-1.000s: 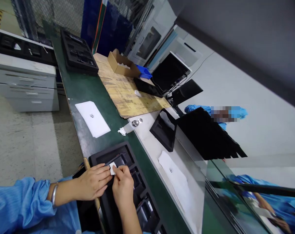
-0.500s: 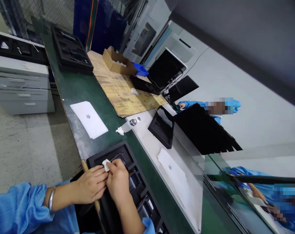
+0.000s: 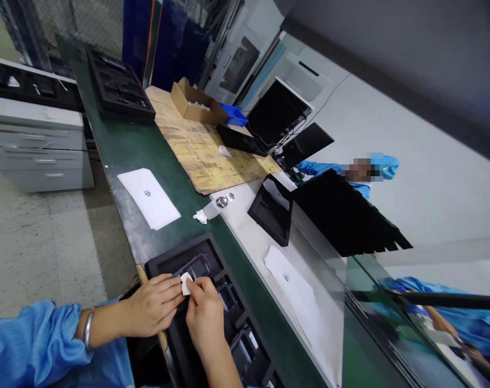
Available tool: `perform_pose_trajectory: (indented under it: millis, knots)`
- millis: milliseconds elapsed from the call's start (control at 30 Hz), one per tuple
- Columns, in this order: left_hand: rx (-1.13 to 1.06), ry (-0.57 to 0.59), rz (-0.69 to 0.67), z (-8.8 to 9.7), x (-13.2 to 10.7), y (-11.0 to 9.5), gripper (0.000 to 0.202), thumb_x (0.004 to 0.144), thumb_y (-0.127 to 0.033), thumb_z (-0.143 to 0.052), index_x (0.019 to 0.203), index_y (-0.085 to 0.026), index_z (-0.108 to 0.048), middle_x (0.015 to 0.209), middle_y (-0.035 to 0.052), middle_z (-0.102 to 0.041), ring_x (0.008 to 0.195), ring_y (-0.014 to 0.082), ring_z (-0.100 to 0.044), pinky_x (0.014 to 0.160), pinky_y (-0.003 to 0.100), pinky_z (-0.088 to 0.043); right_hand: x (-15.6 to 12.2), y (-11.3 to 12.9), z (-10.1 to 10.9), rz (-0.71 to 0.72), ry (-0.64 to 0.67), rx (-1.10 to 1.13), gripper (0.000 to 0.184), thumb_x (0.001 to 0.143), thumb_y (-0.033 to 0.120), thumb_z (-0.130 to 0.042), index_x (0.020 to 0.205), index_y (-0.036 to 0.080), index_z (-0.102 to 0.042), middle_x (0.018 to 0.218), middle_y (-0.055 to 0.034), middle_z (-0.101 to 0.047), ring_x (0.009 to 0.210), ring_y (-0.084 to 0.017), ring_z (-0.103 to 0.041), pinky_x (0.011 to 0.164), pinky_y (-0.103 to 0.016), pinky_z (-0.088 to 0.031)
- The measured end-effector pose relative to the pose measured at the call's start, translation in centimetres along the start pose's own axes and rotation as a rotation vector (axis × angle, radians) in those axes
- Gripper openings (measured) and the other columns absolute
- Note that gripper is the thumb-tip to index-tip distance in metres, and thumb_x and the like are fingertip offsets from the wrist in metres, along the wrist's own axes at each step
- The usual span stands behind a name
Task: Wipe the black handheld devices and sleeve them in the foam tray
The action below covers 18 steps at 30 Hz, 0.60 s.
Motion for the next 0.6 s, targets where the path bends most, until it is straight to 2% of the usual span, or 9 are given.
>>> perform_pose_trajectory:
  millis: [167,267,333,400,467,533,600]
  knots:
    - [0.013,0.020,0.003,-0.7,-0.4,-0.1,0.043,0.086,-0.017,-0.054,0.128,-0.011,-0.061,0.123,0.0111,-0.069,0.121,0.0251,-0.060,0.108,0.044,-0.045,-0.4,-1.2,0.6,-0.094,-0.099,-0.042,0.039,0.085,0.005,-0.041,0.097,0.017,-0.077,0.087,-0.0079,-0.065,0.076,-0.017,-0.064,0.072,-0.026,-0.053]
    - [-0.001,0.000,0.020,-0.4,-0.4,0.0,0.041,0.086,-0.018,-0.054,0.126,-0.013,-0.063,0.121,0.0098,-0.070,0.119,0.0242,-0.060,0.107,0.043,-0.046,-0.7,-0.2,-0.7,-0.024,0.044,0.020,0.041,0.087,0.006,-0.040,0.102,0.019,-0.076,0.087,-0.0065,-0.065,0.074,-0.015,-0.063,0.069,-0.023,-0.052]
    - [-0.001,0.002,0.018,-0.2,-0.4,0.0,0.043,0.086,-0.017,-0.054,0.129,-0.013,-0.062,0.120,0.0101,-0.071,0.119,0.0241,-0.061,0.105,0.043,-0.046,-0.7,-0.7,0.1,-0.038,0.035,-0.027,0.043,0.085,0.004,-0.040,0.099,0.020,-0.077,0.087,-0.0063,-0.066,0.074,-0.015,-0.063,0.069,-0.024,-0.052]
    - [0.003,0.011,0.013,0.0,-0.4,0.1,0.047,0.086,-0.017,-0.054,0.133,-0.013,-0.059,0.121,0.0112,-0.070,0.119,0.0249,-0.061,0.104,0.043,-0.047,-0.8,-2.5,3.2,-0.113,-0.111,-0.136,0.040,0.083,0.006,-0.042,0.093,0.019,-0.078,0.089,-0.0074,-0.067,0.076,-0.017,-0.064,0.071,-0.027,-0.052]
    - [-0.003,0.019,0.004,0.1,-0.3,0.3,0.049,0.087,-0.017,-0.054,0.135,-0.014,-0.057,0.122,0.0113,-0.069,0.119,0.0259,-0.061,0.103,0.043,-0.047,-2.2,-4.9,7.4,-0.208,-0.288,-0.175,0.033,0.084,0.012,-0.046,0.094,0.017,-0.078,0.092,-0.0077,-0.067,0.079,-0.018,-0.065,0.074,-0.028,-0.052]
    - [-0.014,0.030,-0.009,0.2,-0.2,0.5,0.049,0.088,-0.017,-0.053,0.137,-0.016,-0.056,0.123,0.0108,-0.069,0.120,0.0262,-0.061,0.102,0.042,-0.047,-5.4,-7.3,11.8,-0.311,-0.446,-0.191,0.028,0.086,0.019,-0.051,0.097,0.016,-0.077,0.094,-0.0071,-0.068,0.083,-0.019,-0.066,0.079,-0.030,-0.052]
    - [-0.021,0.040,-0.016,0.2,-0.1,0.7,0.049,0.089,-0.016,-0.052,0.138,-0.017,-0.055,0.124,0.0102,-0.069,0.121,0.0261,-0.060,0.100,0.042,-0.047,-10.8,-9.1,15.7,-0.444,-0.570,-0.272,0.027,0.086,0.025,-0.055,0.099,0.017,-0.077,0.095,-0.0074,-0.069,0.086,-0.021,-0.066,0.083,-0.033,-0.050]
Point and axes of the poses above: each hand's wrist, its own x-axis towards the middle knuckle, its own z-axis out of the back of the hand, y = z × x, the point moved 8 cm from there along x, towards the middle knuckle
